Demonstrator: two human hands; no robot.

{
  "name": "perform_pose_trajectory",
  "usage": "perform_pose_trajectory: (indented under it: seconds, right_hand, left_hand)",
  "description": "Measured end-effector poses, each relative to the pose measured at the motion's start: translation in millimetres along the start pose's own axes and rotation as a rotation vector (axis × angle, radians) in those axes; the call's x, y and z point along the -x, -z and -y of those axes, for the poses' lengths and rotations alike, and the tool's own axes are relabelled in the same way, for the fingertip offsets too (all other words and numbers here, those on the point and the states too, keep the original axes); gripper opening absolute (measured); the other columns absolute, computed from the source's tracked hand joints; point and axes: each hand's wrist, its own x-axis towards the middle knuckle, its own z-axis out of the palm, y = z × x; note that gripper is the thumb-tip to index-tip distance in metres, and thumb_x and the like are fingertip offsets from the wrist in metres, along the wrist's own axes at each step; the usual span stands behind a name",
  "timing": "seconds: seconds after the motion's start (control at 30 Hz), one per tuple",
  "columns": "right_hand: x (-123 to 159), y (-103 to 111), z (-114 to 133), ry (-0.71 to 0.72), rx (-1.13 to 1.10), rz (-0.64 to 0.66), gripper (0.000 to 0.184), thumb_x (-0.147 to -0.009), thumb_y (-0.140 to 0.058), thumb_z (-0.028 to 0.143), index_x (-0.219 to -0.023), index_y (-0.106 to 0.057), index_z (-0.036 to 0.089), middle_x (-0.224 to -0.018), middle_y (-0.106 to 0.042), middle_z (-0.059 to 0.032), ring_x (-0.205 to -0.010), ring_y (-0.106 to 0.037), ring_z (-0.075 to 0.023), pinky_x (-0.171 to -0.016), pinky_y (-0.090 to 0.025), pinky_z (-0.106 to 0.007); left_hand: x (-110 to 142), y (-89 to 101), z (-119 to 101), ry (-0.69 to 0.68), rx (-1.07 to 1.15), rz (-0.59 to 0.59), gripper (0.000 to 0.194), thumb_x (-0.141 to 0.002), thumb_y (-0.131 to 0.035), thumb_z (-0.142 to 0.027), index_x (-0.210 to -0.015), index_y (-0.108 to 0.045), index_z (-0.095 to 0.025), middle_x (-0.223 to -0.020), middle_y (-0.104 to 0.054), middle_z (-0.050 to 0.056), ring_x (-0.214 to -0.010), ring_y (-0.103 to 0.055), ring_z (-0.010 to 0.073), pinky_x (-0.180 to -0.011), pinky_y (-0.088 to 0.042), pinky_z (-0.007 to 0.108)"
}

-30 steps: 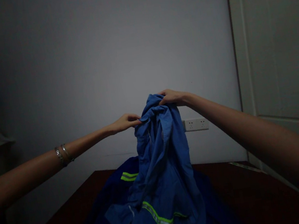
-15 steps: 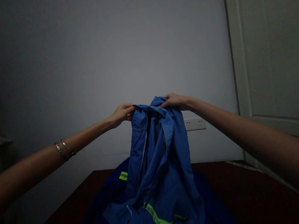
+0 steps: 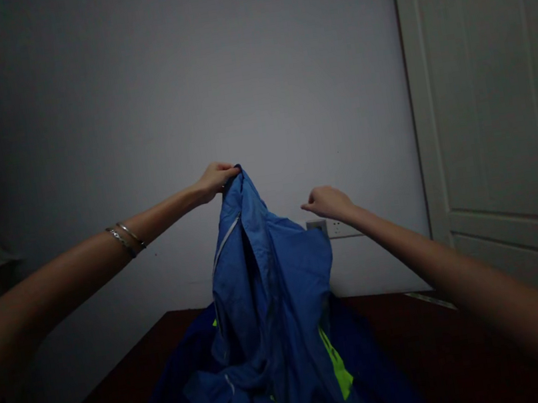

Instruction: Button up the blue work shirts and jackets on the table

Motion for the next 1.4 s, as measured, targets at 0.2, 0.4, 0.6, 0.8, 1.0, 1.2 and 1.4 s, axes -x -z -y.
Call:
perform_pose_trajectory:
  seconds: [0.2, 0.4, 0.6, 0.8, 1.0, 1.2, 1.4]
  right_hand:
    - [70, -29, 45, 0.410, -0.035, -0.076, 0.026, -0.080, -0.051, 0.034, -0.079, -0.069, 0.016, -0.073, -0.068, -0.0075, -0.065, -0.060, -0.0167, -0.060, -0.040, -0.024]
    - [120, -116, 30, 0.335, -0.260, 0.278, 0.023, -0.078, -0.050, 0.028, -0.083, -0.068, 0.015, -0.071, -0.068, -0.0039, -0.063, -0.061, -0.0157, -0.056, -0.040, -0.022]
    - [143, -160, 21, 0.222, -0.100, 0.187, 0.039, -0.077, -0.054, 0.041, -0.105, -0.061, 0.014, -0.097, -0.065, -0.0114, -0.089, -0.061, -0.0239, -0.072, -0.044, -0.028]
    - [141, -181, 24, 0.161, 0.081, -0.016, 0.058, -0.073, -0.057, 0.047, -0.120, -0.049, 0.015, -0.115, -0.055, -0.0147, -0.104, -0.052, -0.0291, -0.084, -0.041, -0.037]
    - [119, -173, 9, 0.211, -0.295, 0.128, 0.021, -0.081, -0.045, 0.031, -0.080, -0.062, 0.018, -0.083, -0.065, -0.0048, -0.084, -0.060, -0.0209, -0.074, -0.043, -0.029]
    - [57, -108, -15, 0.094, -0.757, -0.096, 0.019, -0.068, -0.053, 0.033, -0.076, -0.059, 0.016, -0.075, -0.062, -0.0029, -0.070, -0.056, -0.0170, -0.065, -0.044, -0.027]
    - [-8, -26, -17, -0.044, -0.842, -0.225, 0.012, -0.063, -0.058, 0.024, -0.073, -0.058, 0.016, -0.057, -0.053, 0.0033, -0.048, -0.047, -0.0090, -0.048, -0.037, -0.020]
  left_hand:
    - [-10, -1.1, -6, -0.021, -0.042, -0.085, 0.016, -0.072, -0.059, -0.025, -0.061, -0.057, -0.013, -0.049, -0.048, -0.001, -0.043, -0.044, 0.0085, -0.046, -0.035, 0.022]
    - [-14, 3.8, -7, 0.011, -0.067, -0.160, 0.013, -0.072, -0.055, -0.022, -0.062, -0.057, -0.014, -0.053, -0.051, -0.001, -0.044, -0.046, 0.0081, -0.046, -0.036, 0.020]
    - [-13, 12.6, -1, 0.019, -0.076, -0.185, 0.016, -0.073, -0.054, -0.023, -0.060, -0.055, -0.014, -0.053, -0.051, 0.001, -0.046, -0.048, 0.0091, -0.048, -0.038, 0.022]
    - [-13, 17.9, 3, -0.001, -0.046, -0.201, 0.014, -0.071, -0.056, -0.023, -0.060, -0.054, -0.014, -0.056, -0.052, 0.001, -0.047, -0.049, 0.0102, -0.048, -0.039, 0.024]
    - [-15, 37.9, 15, -0.006, -0.076, -0.325, 0.016, -0.074, -0.052, -0.022, -0.060, -0.052, -0.014, -0.052, -0.049, 0.001, -0.049, -0.049, 0.0112, -0.047, -0.040, 0.022]
    - [-25, 77.3, 31, -0.108, 0.083, -0.523, 0.018, -0.079, -0.043, -0.024, -0.064, -0.047, -0.016, -0.057, -0.053, 0.002, -0.057, -0.055, 0.0133, -0.051, -0.044, 0.021]
    - [-31, 94.2, 23, 0.031, 0.233, -0.340, 0.019, -0.079, -0.040, -0.029, -0.069, -0.048, -0.016, -0.057, -0.055, 0.007, -0.055, -0.057, 0.0183, -0.051, -0.048, 0.027]
